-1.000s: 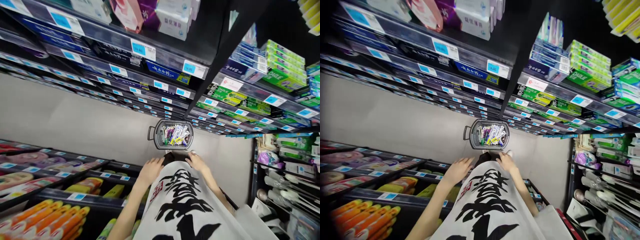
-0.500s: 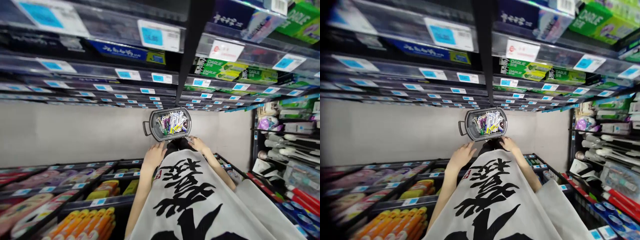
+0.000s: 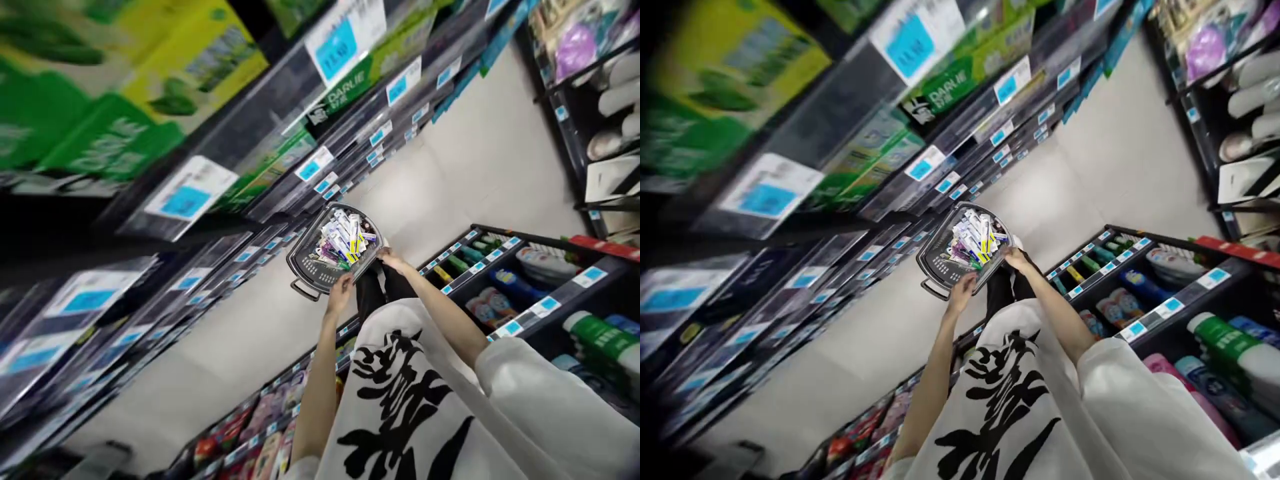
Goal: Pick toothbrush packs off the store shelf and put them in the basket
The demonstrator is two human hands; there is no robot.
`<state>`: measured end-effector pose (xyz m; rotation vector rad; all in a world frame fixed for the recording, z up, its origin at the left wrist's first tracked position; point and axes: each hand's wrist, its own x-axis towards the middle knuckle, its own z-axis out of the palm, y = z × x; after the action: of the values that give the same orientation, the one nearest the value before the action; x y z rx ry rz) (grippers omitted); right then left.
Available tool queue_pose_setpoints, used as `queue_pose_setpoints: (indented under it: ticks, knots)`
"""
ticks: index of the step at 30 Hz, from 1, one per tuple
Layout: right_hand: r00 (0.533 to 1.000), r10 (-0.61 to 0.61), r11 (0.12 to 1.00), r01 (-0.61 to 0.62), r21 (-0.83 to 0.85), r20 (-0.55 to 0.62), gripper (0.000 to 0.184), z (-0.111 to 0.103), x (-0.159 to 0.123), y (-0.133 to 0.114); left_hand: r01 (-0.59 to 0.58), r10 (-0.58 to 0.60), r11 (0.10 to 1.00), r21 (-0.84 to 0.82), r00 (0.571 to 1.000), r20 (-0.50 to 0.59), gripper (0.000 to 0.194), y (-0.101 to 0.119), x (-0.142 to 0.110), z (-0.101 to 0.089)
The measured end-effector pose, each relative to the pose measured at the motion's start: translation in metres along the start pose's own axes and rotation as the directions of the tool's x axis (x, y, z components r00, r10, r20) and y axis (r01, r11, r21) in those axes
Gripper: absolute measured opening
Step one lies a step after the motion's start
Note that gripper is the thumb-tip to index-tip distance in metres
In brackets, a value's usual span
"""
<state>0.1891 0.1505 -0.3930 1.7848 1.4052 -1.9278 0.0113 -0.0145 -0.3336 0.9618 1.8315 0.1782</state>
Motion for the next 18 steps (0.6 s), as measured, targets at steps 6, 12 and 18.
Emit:
queue_pose_setpoints:
  ticks: [6,12,18]
  knots:
    - [0.996,0.078,0.997,-0.077,0.012,-0.032,0.016,0.019,0.065,0.035,0.093,-0.092,0.995,0.027,0.995,-0.041,0.034,-0.057,0.112,0.007]
    - [0.999,0.026,0.999,-0.027,-0.046,-0.023,0.017,0.076,0.170,0.070,0.089,-0.078,0.989,0.115,0.992,-0.103,0.036,-0.144,0.216,0.013]
    - [0.998,-0.033,0.999,0.034,0.025,-0.059,0.020,0.137,0.283,0.105,0.066,-0.050,0.979,0.195,0.995,-0.086,0.036,-0.213,0.283,0.042]
